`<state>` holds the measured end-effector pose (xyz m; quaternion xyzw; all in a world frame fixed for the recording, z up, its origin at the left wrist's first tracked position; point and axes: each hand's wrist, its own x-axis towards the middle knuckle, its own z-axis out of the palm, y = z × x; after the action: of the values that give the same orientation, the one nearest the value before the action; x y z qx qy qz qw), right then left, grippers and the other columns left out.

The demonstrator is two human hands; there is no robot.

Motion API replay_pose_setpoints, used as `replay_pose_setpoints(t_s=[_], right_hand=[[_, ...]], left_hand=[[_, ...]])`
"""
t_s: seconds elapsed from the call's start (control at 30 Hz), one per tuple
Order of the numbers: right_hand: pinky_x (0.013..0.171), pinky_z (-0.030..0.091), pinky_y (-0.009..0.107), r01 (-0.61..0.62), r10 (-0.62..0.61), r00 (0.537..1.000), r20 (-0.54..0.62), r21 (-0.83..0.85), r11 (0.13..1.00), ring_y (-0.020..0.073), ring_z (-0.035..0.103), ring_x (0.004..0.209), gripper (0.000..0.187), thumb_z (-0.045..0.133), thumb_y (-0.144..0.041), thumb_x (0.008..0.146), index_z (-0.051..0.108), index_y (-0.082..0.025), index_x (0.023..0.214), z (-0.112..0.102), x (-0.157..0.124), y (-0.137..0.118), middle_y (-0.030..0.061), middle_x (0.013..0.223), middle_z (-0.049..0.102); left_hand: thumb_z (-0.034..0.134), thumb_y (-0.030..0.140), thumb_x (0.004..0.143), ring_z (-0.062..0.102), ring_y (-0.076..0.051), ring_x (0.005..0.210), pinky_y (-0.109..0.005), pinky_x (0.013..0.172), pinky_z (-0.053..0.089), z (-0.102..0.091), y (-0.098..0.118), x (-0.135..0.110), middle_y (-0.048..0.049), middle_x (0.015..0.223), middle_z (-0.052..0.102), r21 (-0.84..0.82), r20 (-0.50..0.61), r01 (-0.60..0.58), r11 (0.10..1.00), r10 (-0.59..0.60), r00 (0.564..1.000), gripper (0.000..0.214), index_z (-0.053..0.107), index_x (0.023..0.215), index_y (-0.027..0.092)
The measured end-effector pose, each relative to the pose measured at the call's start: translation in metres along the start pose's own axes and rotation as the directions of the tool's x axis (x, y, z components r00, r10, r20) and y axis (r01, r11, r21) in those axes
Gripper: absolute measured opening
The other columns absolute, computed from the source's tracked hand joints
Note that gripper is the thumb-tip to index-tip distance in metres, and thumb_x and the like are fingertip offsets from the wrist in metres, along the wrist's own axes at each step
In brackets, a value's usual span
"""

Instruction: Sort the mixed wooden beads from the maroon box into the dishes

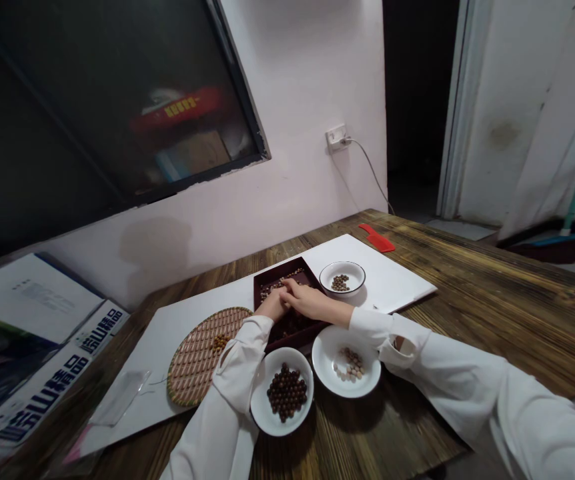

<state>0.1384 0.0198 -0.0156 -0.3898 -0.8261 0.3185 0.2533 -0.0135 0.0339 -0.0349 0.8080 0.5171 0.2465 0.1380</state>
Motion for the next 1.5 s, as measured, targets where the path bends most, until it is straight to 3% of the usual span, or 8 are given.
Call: replay_pose_setpoints(t_s=[0.13, 0.33, 0.5, 0.7, 0.87, 1.0, 1.5], right_hand=[[0.047, 0.038, 0.020, -0.044, 0.062, 0.995, -0.074, 0.222, 0.974, 0.0102, 0.049, 0.043, 0.048, 0.033, -0.045, 0.094, 0.037, -0.015, 0.131, 0.001, 0.005, 0.004, -0.0040, 0.052, 0.052], [0.034, 0.035, 0.018, -0.080, 0.164, 0.980, -0.111, 0.535, 0.841, 0.0079, 0.044, 0.037, 0.035, 0.033, -0.038, 0.096, 0.036, -0.015, 0.122, 0.001, 0.019, 0.016, -0.0078, 0.054, 0.046], [0.036, 0.045, 0.021, -0.182, 0.243, 0.970, 0.007, 0.681, 0.709, 0.0097, 0.053, 0.046, 0.022, 0.034, -0.038, 0.095, 0.039, -0.019, 0.105, -0.002, 0.020, 0.014, -0.0051, 0.065, 0.047], [0.050, 0.053, 0.025, -0.192, 0.152, 0.979, 0.133, 0.842, 0.505, 0.0116, 0.059, 0.056, 0.027, 0.034, -0.040, 0.096, 0.044, -0.016, 0.090, -0.004, 0.016, 0.009, 0.0004, 0.070, 0.055], [0.056, 0.053, 0.026, -0.227, 0.116, 0.973, 0.199, 0.911, 0.345, 0.0114, 0.058, 0.058, 0.035, 0.029, -0.039, 0.097, 0.051, -0.014, 0.088, -0.010, 0.017, 0.009, 0.0022, 0.069, 0.058], [0.059, 0.053, 0.026, -0.260, 0.109, 0.965, 0.239, 0.928, 0.266, 0.0117, 0.059, 0.060, 0.035, 0.031, -0.039, 0.097, 0.053, -0.014, 0.088, -0.014, 0.016, 0.010, 0.0030, 0.070, 0.060], [0.064, 0.053, 0.026, -0.343, 0.166, 0.934, 0.317, 0.926, 0.158, 0.0130, 0.062, 0.063, 0.040, 0.031, -0.036, 0.097, 0.056, -0.010, 0.078, -0.019, 0.021, 0.015, 0.0070, 0.068, 0.063]], left_hand=[[0.049, 0.011, 0.078, 0.063, -0.020, 0.084, -0.030, 0.077, 0.047, -0.005, 0.005, -0.001, -0.0084, 0.088, 0.068, 0.026, -0.020, -0.025, 0.999, 0.025, 0.999, 0.019, 0.061, 0.092, 0.014], [0.054, 0.018, 0.081, 0.058, -0.017, 0.073, -0.028, 0.070, 0.044, -0.011, 0.016, -0.003, -0.0038, 0.079, 0.063, 0.016, -0.142, 0.021, 1.000, -0.018, 0.990, 0.002, 0.055, 0.082, 0.017], [0.053, 0.022, 0.083, 0.056, -0.014, 0.071, -0.026, 0.070, 0.043, -0.015, 0.017, -0.003, -0.0018, 0.077, 0.060, -0.067, -0.272, 0.010, 0.998, -0.028, 0.962, 0.005, 0.052, 0.080, 0.018], [0.053, 0.023, 0.083, 0.055, -0.013, 0.072, -0.024, 0.069, 0.042, -0.017, 0.022, -0.004, -0.0013, 0.077, 0.059, -0.134, -0.289, -0.074, 0.988, 0.032, 0.957, 0.007, 0.052, 0.080, 0.017], [0.052, 0.021, 0.083, 0.055, -0.012, 0.075, -0.025, 0.072, 0.043, -0.017, 0.025, -0.005, -0.0015, 0.081, 0.059, -0.096, -0.241, -0.125, 0.988, 0.099, 0.966, 0.004, 0.052, 0.080, 0.017], [0.052, 0.021, 0.083, 0.054, -0.012, 0.075, -0.026, 0.073, 0.044, -0.018, 0.025, -0.005, -0.0012, 0.082, 0.059, -0.087, -0.228, -0.121, 0.989, 0.098, 0.969, 0.004, 0.052, 0.082, 0.017], [0.052, 0.023, 0.084, 0.052, -0.011, 0.069, -0.023, 0.068, 0.043, -0.017, 0.025, -0.006, -0.0010, 0.081, 0.057, -0.099, -0.258, -0.164, 0.981, 0.134, 0.957, 0.006, 0.052, 0.084, 0.017]])
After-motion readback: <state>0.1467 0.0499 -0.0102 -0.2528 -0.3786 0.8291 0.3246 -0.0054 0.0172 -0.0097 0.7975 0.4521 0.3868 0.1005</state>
